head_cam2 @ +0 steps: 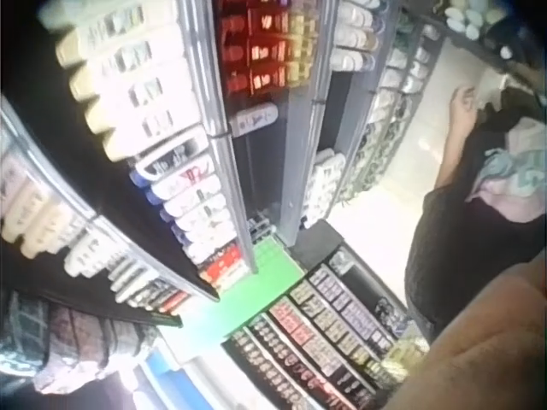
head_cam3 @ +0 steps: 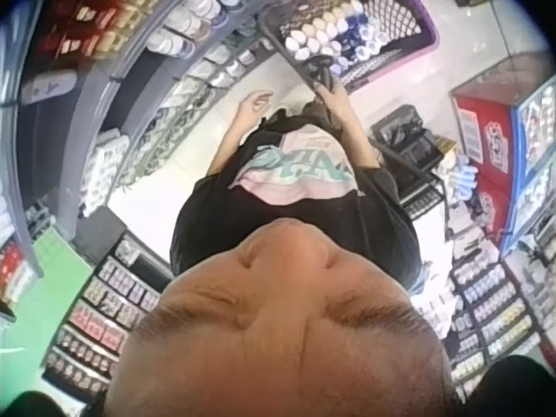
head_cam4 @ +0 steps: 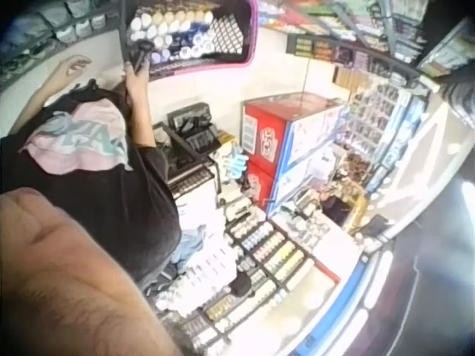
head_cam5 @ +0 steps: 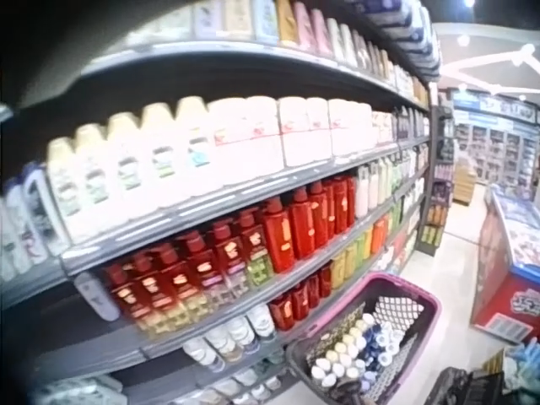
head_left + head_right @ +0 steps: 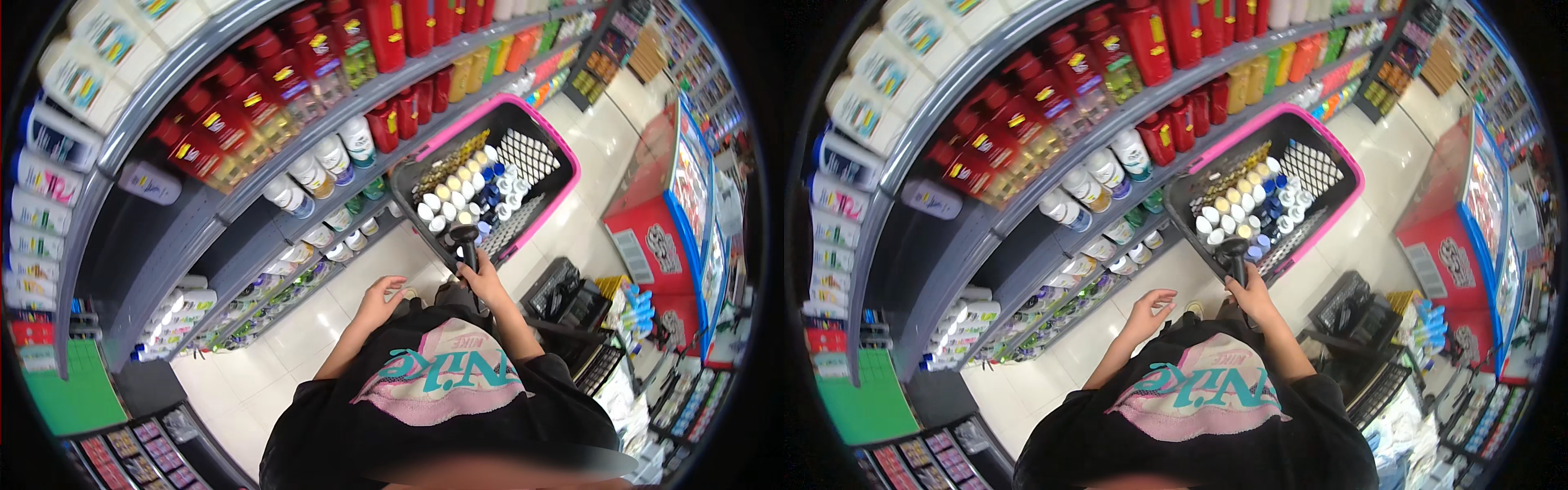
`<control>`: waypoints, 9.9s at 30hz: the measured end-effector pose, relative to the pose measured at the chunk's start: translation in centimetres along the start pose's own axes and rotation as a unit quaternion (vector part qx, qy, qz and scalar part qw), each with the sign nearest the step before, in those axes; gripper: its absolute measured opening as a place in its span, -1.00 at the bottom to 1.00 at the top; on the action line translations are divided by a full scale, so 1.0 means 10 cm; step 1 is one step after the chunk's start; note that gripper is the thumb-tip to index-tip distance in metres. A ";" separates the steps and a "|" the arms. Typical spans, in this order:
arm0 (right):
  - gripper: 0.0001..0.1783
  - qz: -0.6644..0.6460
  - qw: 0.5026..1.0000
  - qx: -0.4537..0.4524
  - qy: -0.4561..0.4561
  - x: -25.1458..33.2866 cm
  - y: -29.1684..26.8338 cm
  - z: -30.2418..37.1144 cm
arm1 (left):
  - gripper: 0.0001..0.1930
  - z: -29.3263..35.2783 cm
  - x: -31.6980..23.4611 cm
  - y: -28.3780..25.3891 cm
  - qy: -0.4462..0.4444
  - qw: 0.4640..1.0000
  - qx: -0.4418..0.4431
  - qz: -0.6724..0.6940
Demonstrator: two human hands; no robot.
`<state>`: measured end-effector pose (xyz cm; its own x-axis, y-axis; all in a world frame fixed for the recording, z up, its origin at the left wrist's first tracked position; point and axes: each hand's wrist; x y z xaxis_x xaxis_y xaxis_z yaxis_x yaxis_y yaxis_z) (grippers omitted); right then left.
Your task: Stock bottles of shampoo and conditioner onto supermarket shelves from a shopping basket.
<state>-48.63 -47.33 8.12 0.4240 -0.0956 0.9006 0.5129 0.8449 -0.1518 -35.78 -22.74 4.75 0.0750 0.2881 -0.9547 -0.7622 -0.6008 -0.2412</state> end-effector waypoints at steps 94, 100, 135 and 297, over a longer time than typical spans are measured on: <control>0.10 0.123 0.913 0.240 -0.308 -0.16 -0.07 0.49 | -0.43 0.39 -0.78 1.21 -0.070 0.930 -0.092 0.348; 0.16 0.145 0.892 0.328 -0.273 0.00 0.16 0.62 | -0.51 0.45 -0.61 1.06 -0.104 0.880 -0.122 0.448; -0.77 0.087 0.981 0.050 -0.163 -0.15 0.06 -1.01 | -0.71 0.59 0.36 -0.38 -0.180 0.909 -0.270 0.262; -0.65 -0.128 0.956 0.255 0.069 0.50 0.54 -0.74 | -0.52 0.56 -0.22 -0.10 -0.245 0.806 -0.227 0.488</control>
<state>-38.22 -47.13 8.79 0.4458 -0.3726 0.8139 0.1983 0.9278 0.3161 -38.83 -18.57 8.07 -0.7655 -0.2946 -0.5720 0.0183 -0.8986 0.4384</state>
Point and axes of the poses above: each hand's wrist, its own z-axis away from the middle knuckle, its own y-axis out of the palm, x = y × z, and after that the axes turned 2 degrees about z, right-handed
